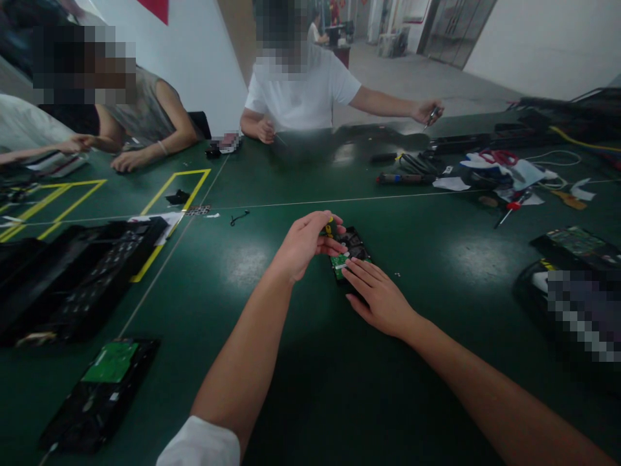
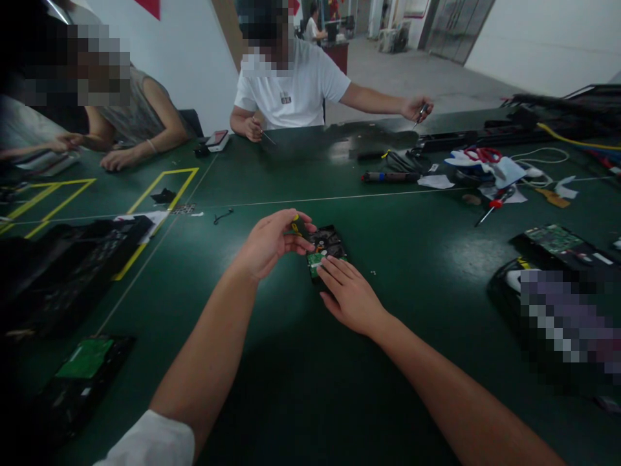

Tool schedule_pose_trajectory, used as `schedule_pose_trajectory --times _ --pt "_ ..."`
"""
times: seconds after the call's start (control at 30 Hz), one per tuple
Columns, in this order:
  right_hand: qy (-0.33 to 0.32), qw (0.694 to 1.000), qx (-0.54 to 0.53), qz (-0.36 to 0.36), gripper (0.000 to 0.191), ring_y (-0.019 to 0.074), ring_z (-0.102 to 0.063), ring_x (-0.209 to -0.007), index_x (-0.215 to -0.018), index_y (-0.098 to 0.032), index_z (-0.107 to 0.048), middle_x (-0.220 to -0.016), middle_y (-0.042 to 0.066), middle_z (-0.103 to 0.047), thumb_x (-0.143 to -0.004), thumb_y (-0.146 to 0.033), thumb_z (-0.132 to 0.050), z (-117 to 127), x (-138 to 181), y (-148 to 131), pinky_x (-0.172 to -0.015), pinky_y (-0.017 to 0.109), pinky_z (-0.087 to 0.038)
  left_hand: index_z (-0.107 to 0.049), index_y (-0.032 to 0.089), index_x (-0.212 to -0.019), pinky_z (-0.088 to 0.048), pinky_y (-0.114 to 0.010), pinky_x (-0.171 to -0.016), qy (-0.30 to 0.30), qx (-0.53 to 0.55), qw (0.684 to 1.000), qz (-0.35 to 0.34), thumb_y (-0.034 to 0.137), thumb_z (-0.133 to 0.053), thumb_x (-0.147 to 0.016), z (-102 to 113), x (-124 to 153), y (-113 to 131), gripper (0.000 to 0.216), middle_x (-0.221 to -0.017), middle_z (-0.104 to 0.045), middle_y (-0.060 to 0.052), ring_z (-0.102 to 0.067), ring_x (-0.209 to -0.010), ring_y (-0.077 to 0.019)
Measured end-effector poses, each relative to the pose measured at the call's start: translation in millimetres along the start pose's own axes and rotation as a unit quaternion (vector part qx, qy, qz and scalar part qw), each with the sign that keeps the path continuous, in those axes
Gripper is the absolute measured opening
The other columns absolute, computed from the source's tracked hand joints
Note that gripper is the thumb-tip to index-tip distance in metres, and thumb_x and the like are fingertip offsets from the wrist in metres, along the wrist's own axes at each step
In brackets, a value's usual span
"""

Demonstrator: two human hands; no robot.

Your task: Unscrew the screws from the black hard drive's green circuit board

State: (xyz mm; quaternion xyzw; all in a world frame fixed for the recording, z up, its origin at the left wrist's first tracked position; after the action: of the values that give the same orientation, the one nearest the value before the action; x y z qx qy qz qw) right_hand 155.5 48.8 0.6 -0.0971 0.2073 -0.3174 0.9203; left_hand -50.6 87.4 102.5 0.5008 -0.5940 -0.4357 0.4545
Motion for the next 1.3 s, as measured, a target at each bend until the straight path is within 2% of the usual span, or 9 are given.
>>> schedule_pose_trajectory --times 0.13,0.33,0.53,0.87,1.03,1.2,1.3 --pt "-0.006 1.0 0.011 -0.001 0.055 0.0304 -0.038 -0.159 -0.157 -0.017 -0.05 -0.167 0.014 -0.047 -0.105 -0.032 -0.057 0.0 -0.4 -0.1 -0.13 0.058 -0.037 -0.071 0.016 -0.099 -0.052 -0.022 -0.053 0.0 -0.025 1.0 -0.004 0.043 -0.064 -0.1 -1.7 1.0 1.3 0.028 -0.099 -0.073 -0.008 -0.072 -0.063 -0.013" --pt "-0.003 1.0 0.007 0.003 0.054 0.0301 -0.037 -0.159 -0.156 -0.017 -0.051 -0.166 0.014 -0.047 -0.105 -0.031 -0.056 0.7 -0.8 -1.0 -0.13 0.057 -0.037 -0.076 0.017 -0.109 -0.05 -0.02 -0.055 -0.024 -0.065 0.998 -0.006 0.038 -0.064 -0.1 -0.2 3.4 0.9 0.026 -0.079 -0.07 -0.004 -0.067 -0.061 -0.0117" --pt "0.007 1.0 -0.005 0.0 0.055 0.0309 -0.039 -0.158 -0.157 -0.02 -0.05 -0.165 0.013 -0.05 -0.104 -0.031 -0.057 1.0 -0.8 -1.3 -0.129 0.059 -0.039 -0.07 0.017 -0.109 -0.048 -0.022 -0.046 -0.02 -0.048 0.999 0.009 0.037 -0.06 -0.1 -4.5 6.2 3.6 0.024 -0.103 -0.071 -0.007 -0.067 -0.055 -0.0104" --pt "-0.003 1.0 -0.004 -0.004 0.054 0.0308 -0.038 -0.159 -0.156 -0.018 -0.051 -0.164 0.013 -0.051 -0.104 -0.031 -0.056 -0.4 -0.5 -0.4 -0.13 0.059 -0.036 -0.054 0.02 -0.105 -0.052 -0.025 -0.048 -0.022 -0.018 0.999 0.027 0.037 -0.06 -0.098 -5.6 8.7 4.6 0.019 -0.103 -0.075 -0.008 -0.069 -0.053 -0.0135" --pt "0.01 1.0 -0.013 -0.003 0.059 0.0318 -0.039 -0.158 -0.161 -0.023 -0.046 -0.164 0.011 -0.051 -0.103 -0.03 -0.058 0.0 -0.4 -1.0 -0.128 0.062 -0.038 -0.06 0.018 -0.103 -0.053 -0.024 -0.05 -0.033 -0.027 0.999 0.027 0.036 -0.059 -0.098 -7.4 8.8 4.9 0.019 -0.104 -0.073 -0.009 -0.069 -0.056 -0.0126" --pt "0.01 1.0 -0.012 -0.002 0.059 0.0314 -0.039 -0.159 -0.161 -0.023 -0.046 -0.165 0.011 -0.05 -0.103 -0.03 -0.058 -0.6 -0.5 -0.6 -0.128 0.061 -0.038 -0.069 0.015 -0.097 -0.051 -0.022 -0.051 -0.048 -0.045 0.998 0.023 0.035 -0.056 -0.099 -7.1 7.6 4.8 0.024 -0.087 -0.067 -0.005 -0.067 -0.058 -0.0122" --pt "0.007 1.0 -0.008 -0.001 0.057 0.0309 -0.038 -0.159 -0.16 -0.022 -0.047 -0.165 0.012 -0.05 -0.104 -0.03 -0.057 -1.5 -0.3 0.1 -0.129 0.061 -0.037 -0.07 0.015 -0.099 -0.049 -0.022 -0.049 -0.054 -0.057 0.997 0.024 0.035 -0.055 -0.1 -6.1 7.8 5.5 0.025 -0.094 -0.067 -0.007 -0.066 -0.057 -0.0111"
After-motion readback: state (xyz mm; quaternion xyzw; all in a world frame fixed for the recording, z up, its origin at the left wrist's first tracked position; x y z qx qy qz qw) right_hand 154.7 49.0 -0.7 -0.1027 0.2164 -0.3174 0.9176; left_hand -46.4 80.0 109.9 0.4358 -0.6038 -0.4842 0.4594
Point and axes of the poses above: each hand's wrist, its own x-axis away from the middle knuckle, its own z-axis out of the back of the hand, y = z × x, the point moved 2 cm from there along -x, towards the middle knuckle
